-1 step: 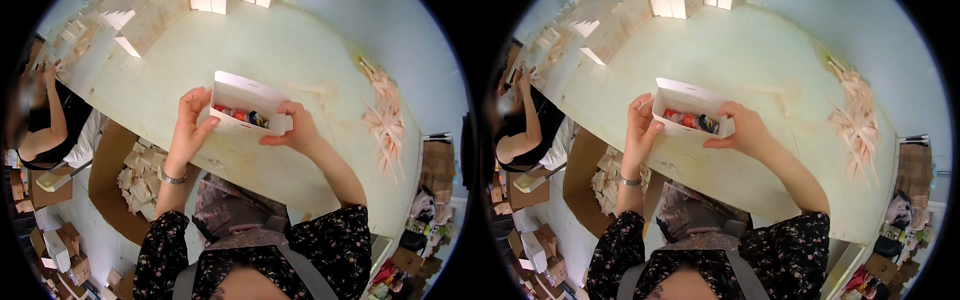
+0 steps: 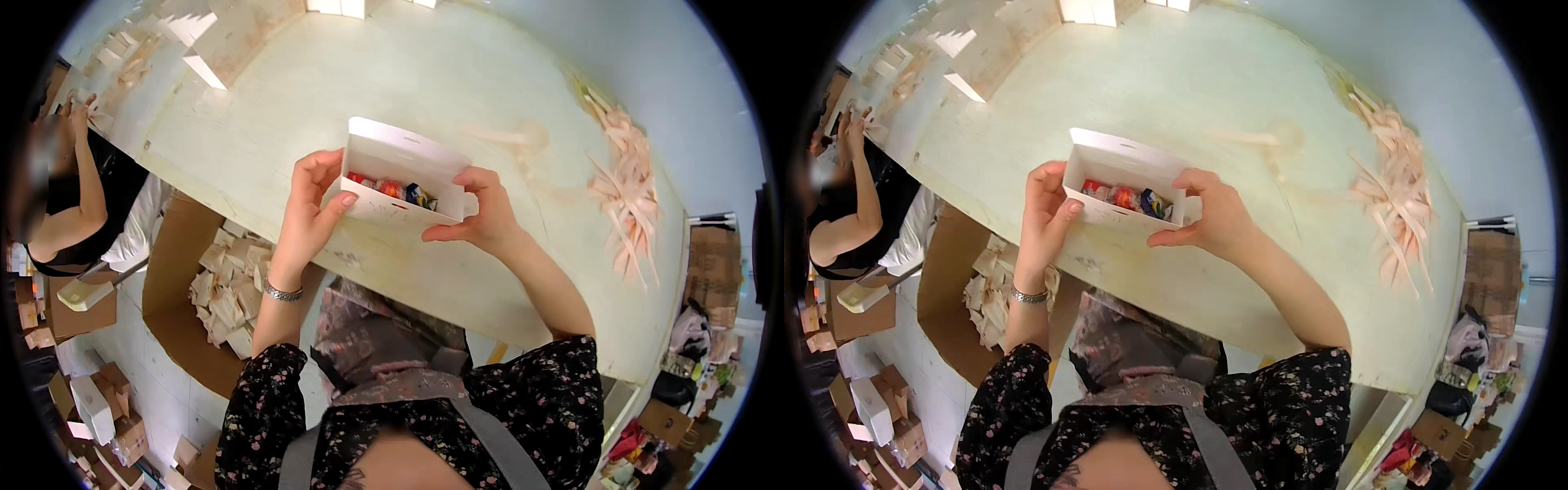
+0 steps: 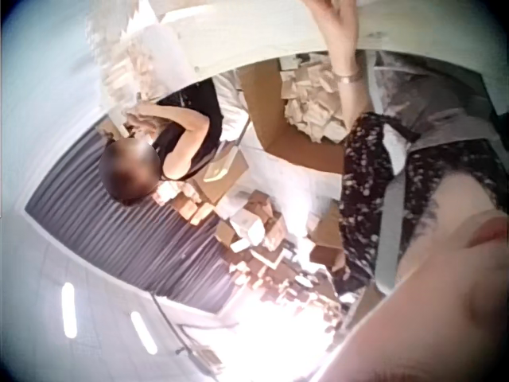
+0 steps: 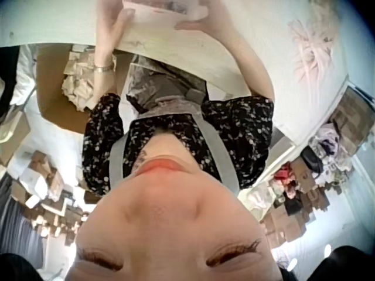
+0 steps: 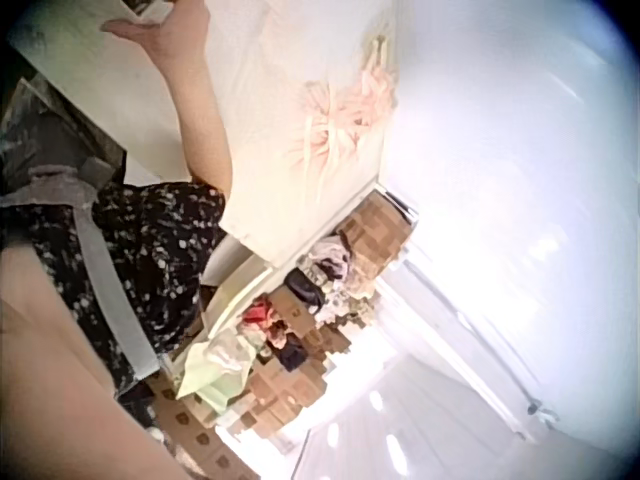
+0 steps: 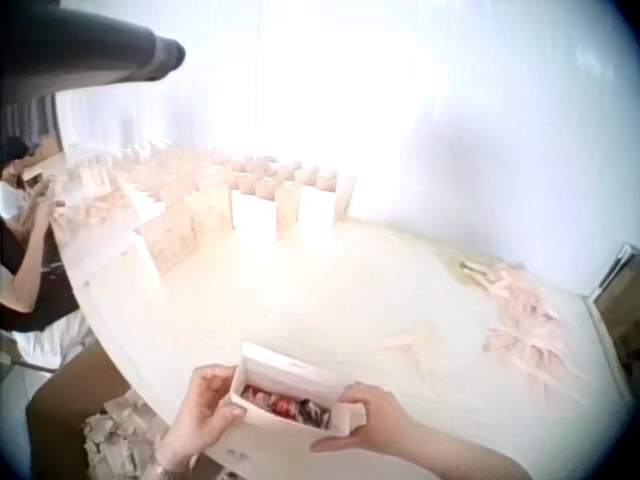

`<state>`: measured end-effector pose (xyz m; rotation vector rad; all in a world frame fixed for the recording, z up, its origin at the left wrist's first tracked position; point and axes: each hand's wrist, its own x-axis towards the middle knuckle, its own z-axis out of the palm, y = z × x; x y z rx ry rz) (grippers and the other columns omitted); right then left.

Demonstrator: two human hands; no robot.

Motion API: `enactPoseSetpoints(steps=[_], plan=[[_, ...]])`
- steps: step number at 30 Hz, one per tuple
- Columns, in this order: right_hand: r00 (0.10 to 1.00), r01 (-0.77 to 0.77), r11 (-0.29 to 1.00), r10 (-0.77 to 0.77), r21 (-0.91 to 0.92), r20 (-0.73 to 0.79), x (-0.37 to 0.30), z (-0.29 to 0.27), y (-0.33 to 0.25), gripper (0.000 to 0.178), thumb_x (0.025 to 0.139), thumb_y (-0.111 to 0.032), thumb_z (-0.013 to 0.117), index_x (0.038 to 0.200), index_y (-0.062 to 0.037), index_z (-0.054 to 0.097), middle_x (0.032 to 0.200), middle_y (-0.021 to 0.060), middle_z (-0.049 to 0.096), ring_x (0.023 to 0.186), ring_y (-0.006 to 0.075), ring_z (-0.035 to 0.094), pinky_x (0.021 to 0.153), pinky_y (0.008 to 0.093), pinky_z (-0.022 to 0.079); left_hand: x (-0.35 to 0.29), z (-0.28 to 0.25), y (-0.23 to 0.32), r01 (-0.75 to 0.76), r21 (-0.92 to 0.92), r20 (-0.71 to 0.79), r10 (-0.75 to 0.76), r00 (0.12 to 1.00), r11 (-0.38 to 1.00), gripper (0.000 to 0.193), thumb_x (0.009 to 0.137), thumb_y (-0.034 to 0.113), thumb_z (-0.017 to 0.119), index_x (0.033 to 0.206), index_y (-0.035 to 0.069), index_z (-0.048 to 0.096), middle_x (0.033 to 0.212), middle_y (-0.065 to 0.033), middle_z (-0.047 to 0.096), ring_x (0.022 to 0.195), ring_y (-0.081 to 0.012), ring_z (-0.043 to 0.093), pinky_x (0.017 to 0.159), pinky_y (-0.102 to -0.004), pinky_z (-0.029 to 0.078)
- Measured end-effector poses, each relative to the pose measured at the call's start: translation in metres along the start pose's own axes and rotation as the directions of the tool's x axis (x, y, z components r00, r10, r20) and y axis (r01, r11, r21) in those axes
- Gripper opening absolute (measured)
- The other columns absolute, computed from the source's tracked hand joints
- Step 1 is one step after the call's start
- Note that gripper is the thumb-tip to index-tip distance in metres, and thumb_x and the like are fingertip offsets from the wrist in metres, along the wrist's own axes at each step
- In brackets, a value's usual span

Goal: The person repeatedly ties pink ribbons around small white boxes labeled 'SWEET GIFT'. They thread the ribbon through slots, tie a bow, and place the finished box on the table. The process is repeated for multiple boxes throughout the clip.

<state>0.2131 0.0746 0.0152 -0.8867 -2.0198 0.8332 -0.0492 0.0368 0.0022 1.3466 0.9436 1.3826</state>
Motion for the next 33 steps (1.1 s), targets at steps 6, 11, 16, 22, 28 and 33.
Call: enactPoseSetpoints(steps=[6, 11, 16, 22, 28, 33], plan=[[0.998, 0.035, 0.975, -0.023, 0.222, -0.057, -0.046, 0.001, 0.005, 0.049, 0.068, -0.012, 0.083, 0.102, -0.0078, 0.049, 0.13, 0.0163, 0.053, 0.112, 0.0238, 0.057, 0.094, 0.0348, 0.045, -0.034, 0.022, 0.0, -0.141, -0.004, 0.037, 0.141, 0.989, 0.99, 0.041, 0.09, 0.012, 0.058, 0.124, 0.009, 0.036, 0.139, -0.0166, 0.039, 0.127, -0.0274, 0.042, 0.105, -0.0417, 0.034], [0.992, 0.069, 0.972, -0.042, 0.225, -0.123, -0.046, 0.001, -0.012, 0.033, 0.074, -0.007, 0.077, 0.097, -0.006, 0.054, 0.114, 0.0109, 0.06, 0.103, 0.019, 0.058, 0.09, 0.0304, 0.045, -0.042, 0.038, 0.005, -0.142, 0.063, -0.1, 0.148, 0.984, 0.988, 0.026, 0.091, 0.018, 0.06, 0.111, 0.004, 0.05, 0.126, -0.0115, 0.049, 0.115, -0.021, 0.049, 0.098, -0.0336, 0.038], [0.983, 0.026, 0.966, 0.023, 0.258, -0.183, -0.049, 0.011, -0.018, 0.023, 0.079, -0.004, 0.072, 0.097, -0.0041, 0.058, 0.095, 0.005, 0.062, 0.089, 0.0133, 0.058, 0.081, 0.0266, 0.046, -0.053, 0.049, -0.017, -0.072, -0.13, -0.318, 0.027, 0.948, 0.989, 0.007, 0.089, 0.006, 0.062, 0.086, 0.0, 0.06, 0.102, -0.0031, 0.06, 0.087, -0.0091, 0.054, 0.078, -0.021, 0.043], [0.947, -0.182, 0.778, 0.304, 0.601, -0.107, -0.039, 0.014, -0.024, 0.021, 0.086, -0.002, 0.063, 0.106, -0.001, 0.056, 0.091, 0.0016, 0.059, 0.084, 0.0094, 0.056, 0.078, 0.0246, 0.046, -0.041, 0.072, -0.011, -0.155, -0.184, -0.45, 0.057, 0.891, 0.971, 0.017, 0.086, 0.0, 0.064, 0.102, -0.001, 0.057, 0.093, -0.0046, 0.062, 0.082, -0.01, 0.058, 0.077, -0.0231, 0.047], [0.967, -0.144, 0.848, 0.23, 0.51, -0.109, -0.038, 0.017, -0.024, 0.02, 0.091, -0.003, 0.053, 0.11, -0.003, 0.058, 0.093, 0.0008, 0.06, 0.085, 0.0087, 0.055, 0.078, 0.0238, 0.045, -0.026, 0.063, 0.002, 0.022, -0.121, -0.299, -0.058, 0.952, 0.992, 0.016, 0.089, 0.002, 0.06, 0.105, 0.002, 0.055, 0.091, -0.0033, 0.061, 0.087, -0.0089, 0.057, 0.075, -0.0217, 0.046], [0.967, -0.216, 0.818, 0.256, 0.534, -0.002, -0.04, 0.012, -0.023, 0.018, 0.092, -0.005, 0.051, 0.107, -0.0042, 0.061, 0.099, 0.0008, 0.061, 0.083, 0.0075, 0.054, 0.076, 0.0233, 0.045, -0.027, 0.054, -0.008, -0.151, 0.163, -0.168, 0.178, 0.97, 0.975, 0.012, 0.089, -0.001, 0.056, 0.1, 0.002, 0.059, 0.096, -0.0065, 0.063, 0.088, -0.0131, 0.057, 0.075, -0.0223, 0.044]])
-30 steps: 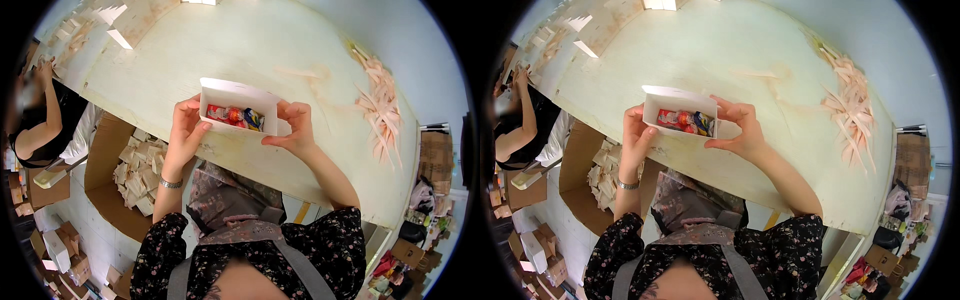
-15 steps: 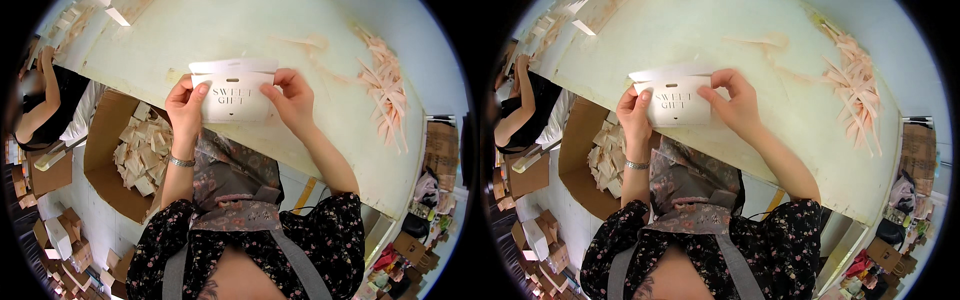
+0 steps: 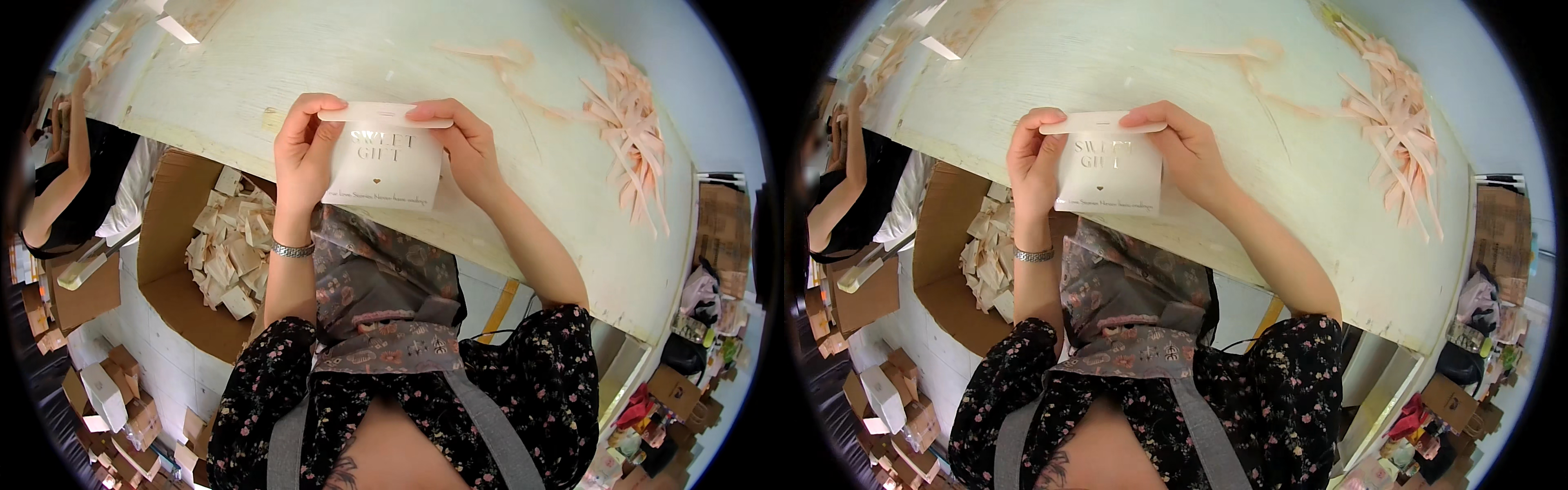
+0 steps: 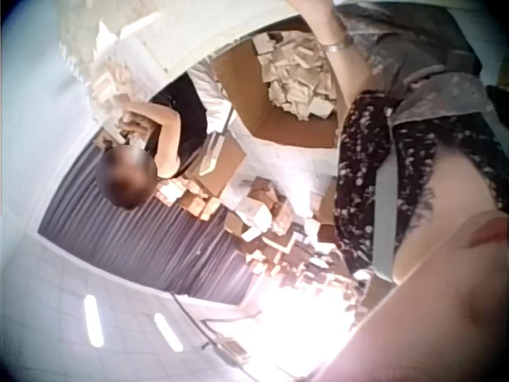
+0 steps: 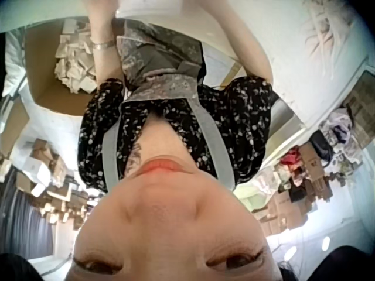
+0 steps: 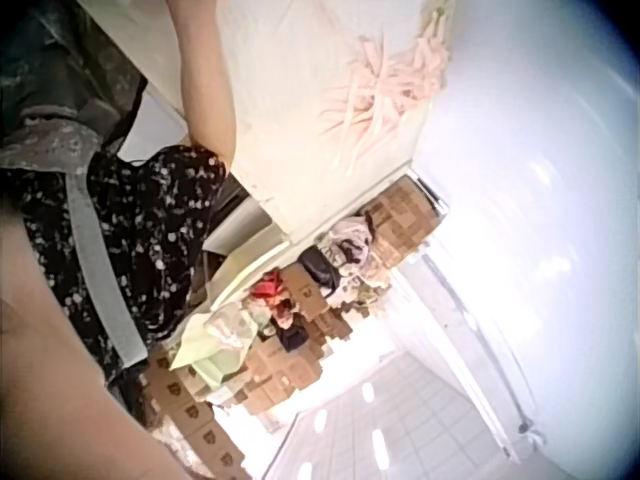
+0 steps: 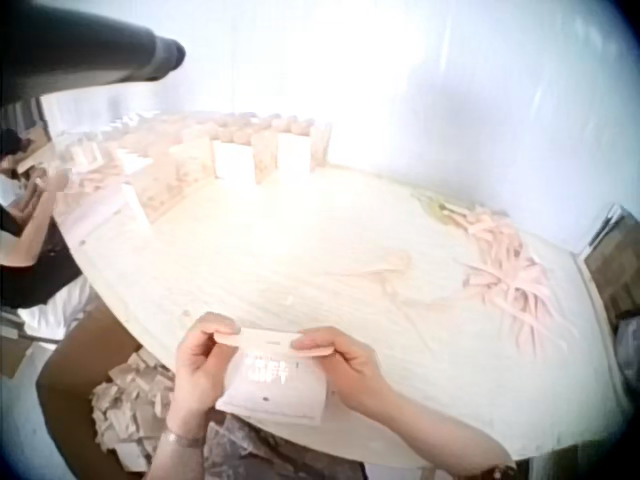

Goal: The person repeatedly ties pink ribbons around small white boxes labeled 'SWEET GIFT'. They thread the ribbon through slots, tie a bow, and place the finished box on the table. The process is repeated for multiple boxes throughout the clip.

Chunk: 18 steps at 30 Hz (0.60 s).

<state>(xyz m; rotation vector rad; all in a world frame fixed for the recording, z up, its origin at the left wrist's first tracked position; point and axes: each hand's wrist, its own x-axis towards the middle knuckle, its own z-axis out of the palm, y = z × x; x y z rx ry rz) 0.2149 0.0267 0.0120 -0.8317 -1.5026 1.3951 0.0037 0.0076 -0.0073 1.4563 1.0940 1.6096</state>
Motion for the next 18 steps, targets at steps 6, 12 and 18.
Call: enactPoseSetpoints(steps=[6, 12, 18], plan=[[0.998, -0.004, 1.0, 0.004, -0.01, 0.059, -0.003, 0.002, -0.001, 0.02, 0.091, -0.007, 0.054, 0.11, -0.0054, 0.062, 0.098, 0.001, 0.061, 0.081, 0.0076, 0.053, 0.074, 0.0234, 0.045, -0.007, 0.001, 0.011, -0.187, 0.18, -0.001, 0.19, 0.982, 0.966, 0.007, 0.084, -0.001, 0.06, 0.091, 0.002, 0.062, 0.097, -0.0091, 0.062, 0.09, -0.0168, 0.058, 0.078, -0.0246, 0.044], [0.936, 0.02, 0.975, 0.06, -0.223, 0.347, 0.018, 0.0, -0.033, 0.029, 0.093, -0.011, 0.053, 0.121, -0.0044, 0.058, 0.112, 0.003, 0.06, 0.092, 0.0096, 0.056, 0.085, 0.0254, 0.045, -0.023, -0.001, 0.039, 0.113, 0.116, -0.042, -0.109, 0.993, 0.987, 0.012, 0.078, 0.001, 0.068, 0.089, 0.0, 0.063, 0.094, -0.0088, 0.063, 0.087, -0.0163, 0.059, 0.077, -0.0259, 0.045], [0.893, 0.133, 0.235, -0.45, -0.963, 0.013, 0.128, -0.103, 0.048, 0.032, 0.085, -0.025, 0.064, 0.11, -0.0058, 0.065, 0.089, 0.0061, 0.068, 0.086, 0.0195, 0.061, 0.082, 0.0318, 0.047, -0.038, 0.004, 0.071, -0.128, 0.495, 0.2, 0.03, 0.979, 0.859, 0.017, 0.076, 0.004, 0.069, 0.092, 0.005, 0.064, 0.085, -0.0079, 0.065, 0.071, -0.0208, 0.057, 0.066, -0.0308, 0.047]])
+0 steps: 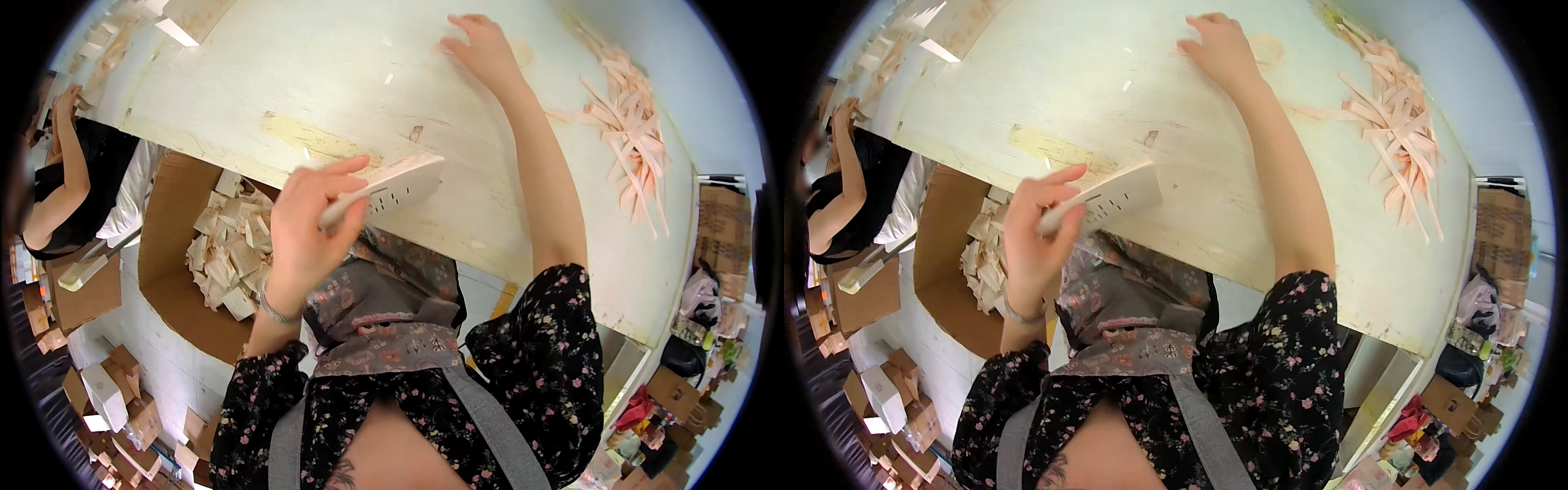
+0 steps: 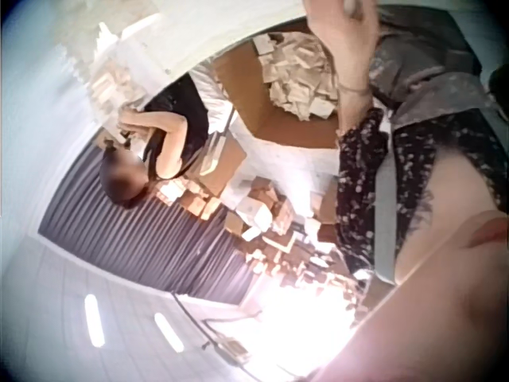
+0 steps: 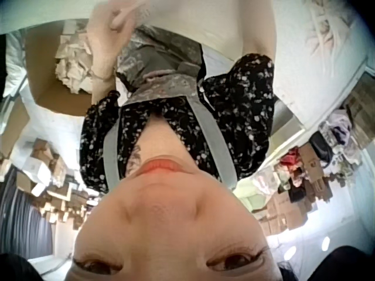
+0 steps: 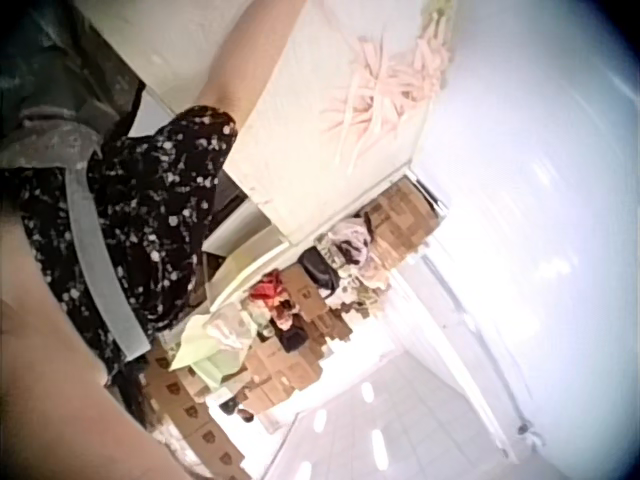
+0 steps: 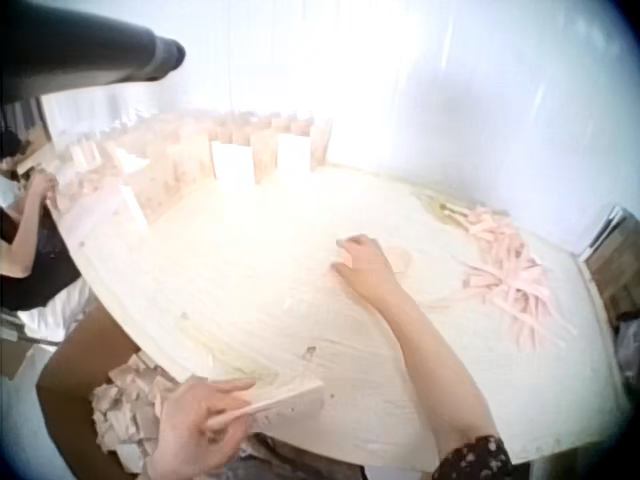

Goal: The person repeatedly ties pink ribbons around small white boxes labeled 'SWEET GIFT'. They thread the ribbon through slots, tie a bow, and place the finished box on the table. The process is repeated for multiple boxes throughout the clip.

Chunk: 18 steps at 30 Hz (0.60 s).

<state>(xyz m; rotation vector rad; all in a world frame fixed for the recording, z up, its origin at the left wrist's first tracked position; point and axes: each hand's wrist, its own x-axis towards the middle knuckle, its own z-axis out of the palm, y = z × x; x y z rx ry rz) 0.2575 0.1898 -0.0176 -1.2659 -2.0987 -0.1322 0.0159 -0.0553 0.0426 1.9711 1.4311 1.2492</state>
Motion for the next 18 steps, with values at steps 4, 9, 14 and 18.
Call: enactPoseSetpoints(steps=[4, 9, 14, 18], plan=[[0.794, -0.449, 0.885, 0.335, 0.119, 0.507, 0.007, -0.016, -0.03, 0.026, 0.083, -0.026, 0.064, 0.098, -0.0052, 0.067, 0.084, 0.0057, 0.066, 0.078, 0.0213, 0.06, 0.073, 0.0331, 0.047, 0.001, 0.009, -0.013, 0.052, 0.331, -0.365, 0.077, 0.928, 0.942, 0.021, 0.075, 0.005, 0.07, 0.095, 0.003, 0.065, 0.074, -0.0069, 0.061, 0.063, -0.0187, 0.056, 0.054, -0.0291, 0.046], [0.815, -0.548, 0.583, 0.209, 0.6, 0.541, -0.03, -0.061, -0.095, 0.019, 0.082, -0.019, 0.069, 0.096, -0.0063, 0.067, 0.084, 0.0013, 0.067, 0.075, 0.0084, 0.059, 0.067, 0.0234, 0.046, 0.01, 0.03, -0.027, 0.132, 0.203, -0.507, -0.012, 0.862, 0.97, 0.026, 0.076, 0.006, 0.067, 0.102, 0.004, 0.066, 0.072, -0.0067, 0.06, 0.06, -0.0188, 0.054, 0.054, -0.0304, 0.046], [0.726, -0.681, 0.306, 0.168, 0.665, 0.667, -0.056, -0.093, -0.16, 0.023, 0.078, -0.016, 0.073, 0.094, -0.0012, 0.066, 0.08, 0.0041, 0.068, 0.073, 0.0069, 0.06, 0.064, 0.0207, 0.046, 0.016, 0.028, -0.021, 0.127, 0.286, -0.379, -0.009, 0.925, 0.95, 0.035, 0.075, 0.008, 0.063, 0.111, 0.008, 0.067, 0.067, -0.0066, 0.061, 0.058, -0.0205, 0.052, 0.054, -0.0321, 0.046], [0.746, -0.665, 0.258, 0.176, 0.701, 0.642, -0.058, -0.073, -0.165, 0.027, 0.077, -0.017, 0.074, 0.095, 0.0007, 0.065, 0.079, 0.0051, 0.068, 0.072, 0.0079, 0.06, 0.063, 0.0211, 0.047, 0.014, 0.026, -0.016, 0.146, 0.321, -0.381, -0.014, 0.925, 0.936, 0.036, 0.074, 0.007, 0.063, 0.11, 0.007, 0.067, 0.065, -0.0061, 0.061, 0.058, -0.0205, 0.051, 0.055, -0.0316, 0.046]])
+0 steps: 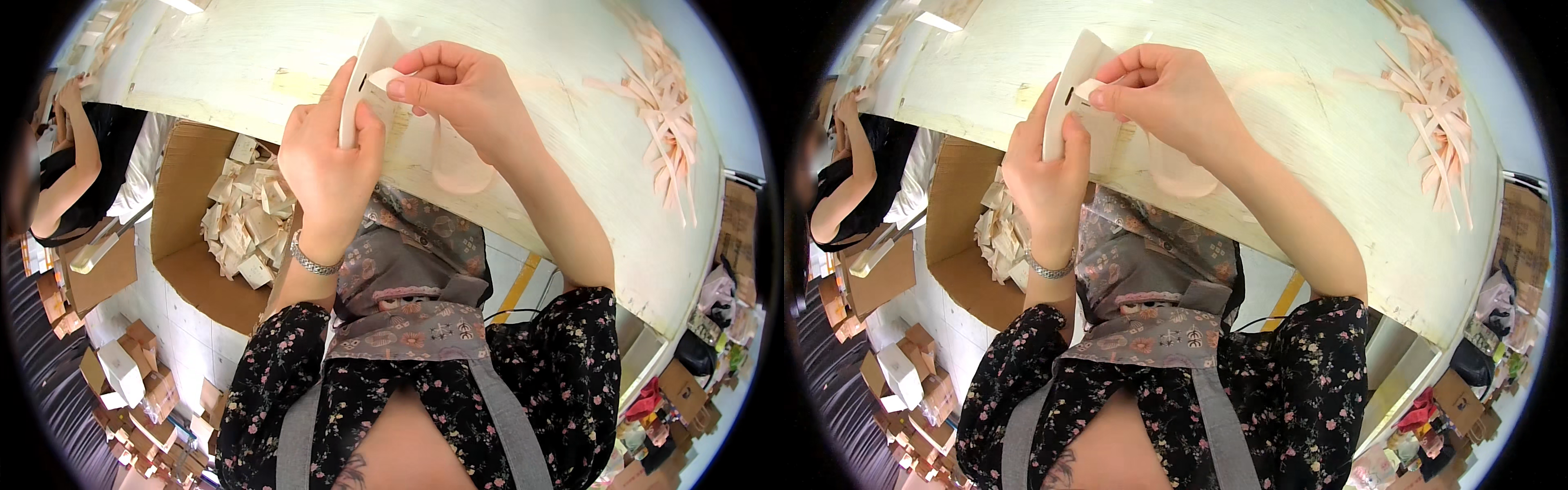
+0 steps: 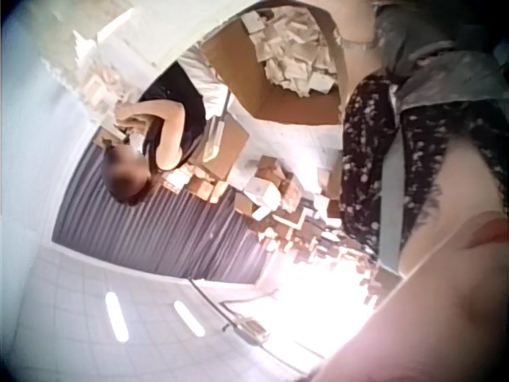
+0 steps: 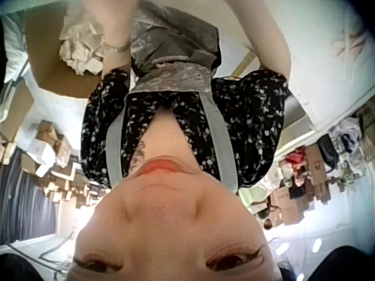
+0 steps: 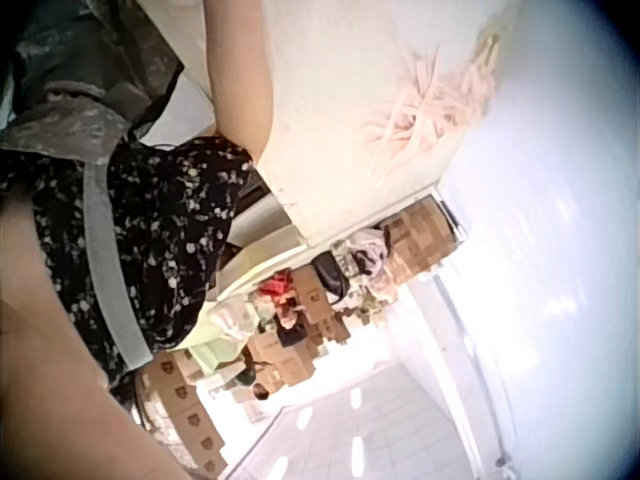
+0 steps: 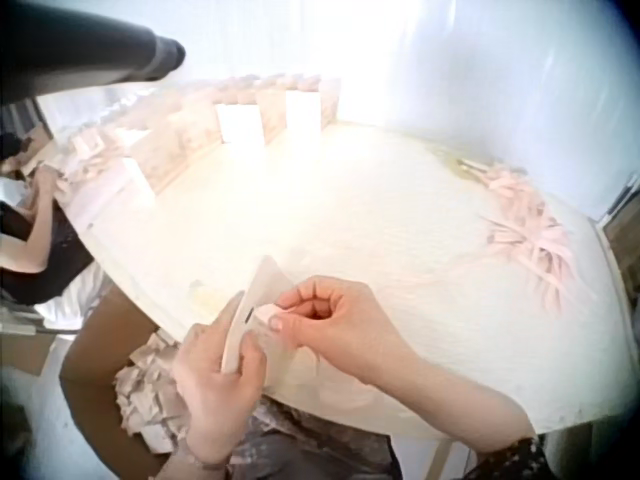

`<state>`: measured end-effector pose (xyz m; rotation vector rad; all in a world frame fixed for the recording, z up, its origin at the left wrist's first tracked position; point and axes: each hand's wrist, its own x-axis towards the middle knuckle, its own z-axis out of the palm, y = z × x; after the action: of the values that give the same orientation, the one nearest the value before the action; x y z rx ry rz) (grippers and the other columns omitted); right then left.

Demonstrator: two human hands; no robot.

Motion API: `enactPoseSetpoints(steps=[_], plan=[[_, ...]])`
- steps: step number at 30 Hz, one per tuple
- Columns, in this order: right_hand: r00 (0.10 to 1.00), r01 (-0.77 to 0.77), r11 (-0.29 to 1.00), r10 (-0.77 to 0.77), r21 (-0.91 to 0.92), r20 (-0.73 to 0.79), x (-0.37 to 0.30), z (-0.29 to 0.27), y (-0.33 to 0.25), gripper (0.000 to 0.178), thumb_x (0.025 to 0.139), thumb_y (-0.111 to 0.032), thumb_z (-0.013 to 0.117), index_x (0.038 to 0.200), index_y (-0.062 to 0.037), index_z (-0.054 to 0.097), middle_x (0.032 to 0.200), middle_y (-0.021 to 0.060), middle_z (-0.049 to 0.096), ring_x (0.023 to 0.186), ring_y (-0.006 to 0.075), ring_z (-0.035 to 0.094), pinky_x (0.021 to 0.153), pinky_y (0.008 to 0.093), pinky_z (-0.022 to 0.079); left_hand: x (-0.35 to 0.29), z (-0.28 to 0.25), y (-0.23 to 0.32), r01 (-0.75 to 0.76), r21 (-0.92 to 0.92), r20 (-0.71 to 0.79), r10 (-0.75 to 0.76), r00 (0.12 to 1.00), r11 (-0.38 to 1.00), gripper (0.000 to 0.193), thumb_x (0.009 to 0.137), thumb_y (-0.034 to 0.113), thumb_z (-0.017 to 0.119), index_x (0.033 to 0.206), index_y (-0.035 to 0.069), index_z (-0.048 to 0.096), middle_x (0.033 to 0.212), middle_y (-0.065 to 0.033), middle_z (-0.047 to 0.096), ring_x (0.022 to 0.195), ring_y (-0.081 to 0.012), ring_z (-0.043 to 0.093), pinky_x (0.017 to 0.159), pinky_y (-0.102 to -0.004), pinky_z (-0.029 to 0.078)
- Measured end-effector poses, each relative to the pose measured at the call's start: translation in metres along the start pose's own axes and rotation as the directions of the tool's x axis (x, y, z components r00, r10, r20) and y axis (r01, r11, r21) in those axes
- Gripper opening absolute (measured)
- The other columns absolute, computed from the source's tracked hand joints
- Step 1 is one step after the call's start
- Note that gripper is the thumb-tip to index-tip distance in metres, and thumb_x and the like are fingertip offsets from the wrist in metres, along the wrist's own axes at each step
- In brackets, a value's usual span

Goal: The person repeatedly ties pink ribbons around small white boxes labeled 'SWEET GIFT'. They thread the ribbon through slots, tie a bow, and place the finished box on the table. The process is repeated for multiple boxes throughout the clip.

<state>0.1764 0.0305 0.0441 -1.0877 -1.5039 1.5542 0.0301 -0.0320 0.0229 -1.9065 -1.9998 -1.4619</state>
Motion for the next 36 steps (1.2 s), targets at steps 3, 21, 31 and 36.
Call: enactPoseSetpoints(steps=[3, 21, 31, 36], plan=[[1.0, -0.004, 1.0, 0.004, -0.017, -0.001, 0.003, 0.003, 0.003, 0.028, 0.076, -0.018, 0.075, 0.095, 0.001, 0.065, 0.079, 0.005, 0.067, 0.071, 0.0084, 0.06, 0.062, 0.0215, 0.047, 0.0, 0.0, 0.001, 0.003, 0.006, -0.003, -0.003, 1.0, 1.0, 0.037, 0.073, 0.006, 0.063, 0.11, 0.006, 0.067, 0.064, -0.0057, 0.061, 0.057, -0.0208, 0.051, 0.055, -0.0315, 0.046], [0.993, 0.114, 0.964, -0.1, -0.239, 0.069, -0.004, 0.011, -0.02, 0.026, 0.078, -0.022, 0.072, 0.098, -0.0084, 0.065, 0.077, 0.0048, 0.065, 0.064, 0.0117, 0.059, 0.06, 0.0253, 0.047, 0.031, -0.024, -0.002, 0.301, -0.384, 0.334, -0.172, 0.927, 0.873, 0.016, 0.083, 0.009, 0.062, 0.097, 0.003, 0.068, 0.071, -0.0043, 0.063, 0.063, -0.0132, 0.059, 0.053, -0.0275, 0.047], [0.901, 0.416, 0.747, -0.416, -0.519, 0.123, -0.003, 0.02, -0.01, 0.044, 0.077, -0.043, 0.069, 0.11, -0.0149, 0.066, 0.083, 0.0099, 0.066, 0.075, 0.0262, 0.063, 0.066, 0.0341, 0.049, 0.096, -0.1, -0.067, 0.442, -0.754, 0.475, -0.063, 0.878, 0.486, 0.011, 0.079, 0.01, 0.059, 0.086, 0.003, 0.065, 0.079, 0.0005, 0.06, 0.074, -0.0106, 0.059, 0.075, -0.029, 0.049], [0.916, 0.364, 0.592, -0.369, -0.719, 0.16, -0.003, 0.026, -0.036, 0.053, 0.075, -0.048, 0.069, 0.114, -0.0132, 0.064, 0.074, 0.0083, 0.066, 0.069, 0.0285, 0.063, 0.064, 0.0361, 0.05, 0.127, -0.096, -0.042, 0.225, -0.899, 0.357, 0.332, 0.873, 0.377, 0.026, 0.089, 0.012, 0.053, 0.109, -0.004, 0.059, 0.108, -0.0093, 0.059, 0.094, -0.0166, 0.057, 0.087, -0.0316, 0.046]])
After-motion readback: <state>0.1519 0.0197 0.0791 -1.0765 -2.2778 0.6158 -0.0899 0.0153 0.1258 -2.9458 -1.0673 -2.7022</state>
